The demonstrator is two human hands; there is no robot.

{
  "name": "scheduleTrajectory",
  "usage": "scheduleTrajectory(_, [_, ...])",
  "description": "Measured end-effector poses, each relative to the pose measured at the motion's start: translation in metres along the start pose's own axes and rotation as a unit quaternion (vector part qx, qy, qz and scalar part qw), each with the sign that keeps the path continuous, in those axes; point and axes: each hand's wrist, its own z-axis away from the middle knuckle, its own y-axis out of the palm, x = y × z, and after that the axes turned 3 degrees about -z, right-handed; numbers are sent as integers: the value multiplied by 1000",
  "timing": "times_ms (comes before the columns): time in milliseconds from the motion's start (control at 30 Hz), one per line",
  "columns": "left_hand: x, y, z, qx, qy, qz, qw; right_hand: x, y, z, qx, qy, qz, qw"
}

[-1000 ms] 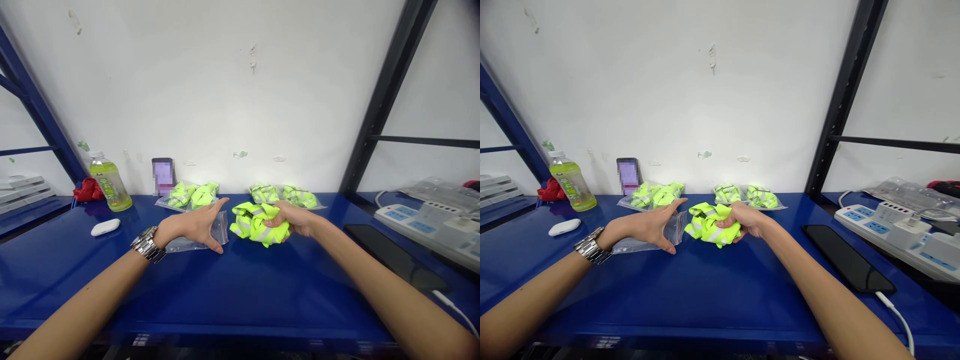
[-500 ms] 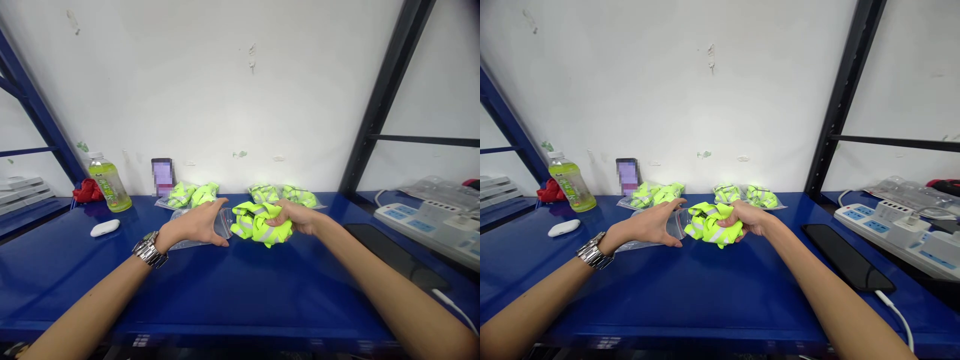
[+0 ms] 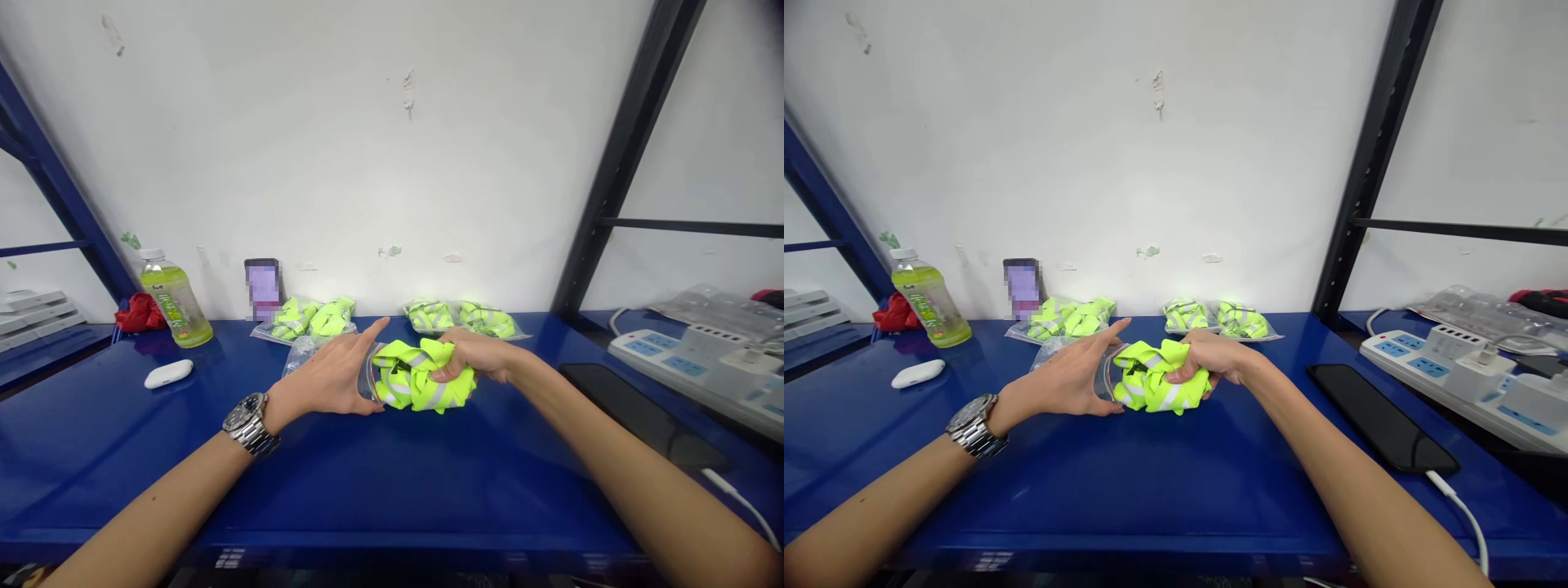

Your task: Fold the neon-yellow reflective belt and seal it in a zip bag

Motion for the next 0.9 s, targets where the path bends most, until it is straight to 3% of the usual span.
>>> scheduleTrajectory(133, [-9, 5, 1, -31, 54, 6, 998, 0, 3, -2, 24, 14, 34, 999])
scheduleTrajectory(433, [-21, 14, -1, -10, 62, 71, 995, 3, 26, -9, 2, 2, 12, 1000])
scheduleTrajectory(700, [-24, 25, -5, -59, 93, 48, 993, -2, 48, -19, -89, -49, -10, 995])
scheduleTrajectory(800, [-26, 22, -7, -62, 89, 33, 994, -4, 49, -23, -122, -60, -34, 990])
scheduleTrajectory(900, [-25, 8, -6, -18, 63, 38, 997, -6, 45, -24, -101, -47, -78, 991])
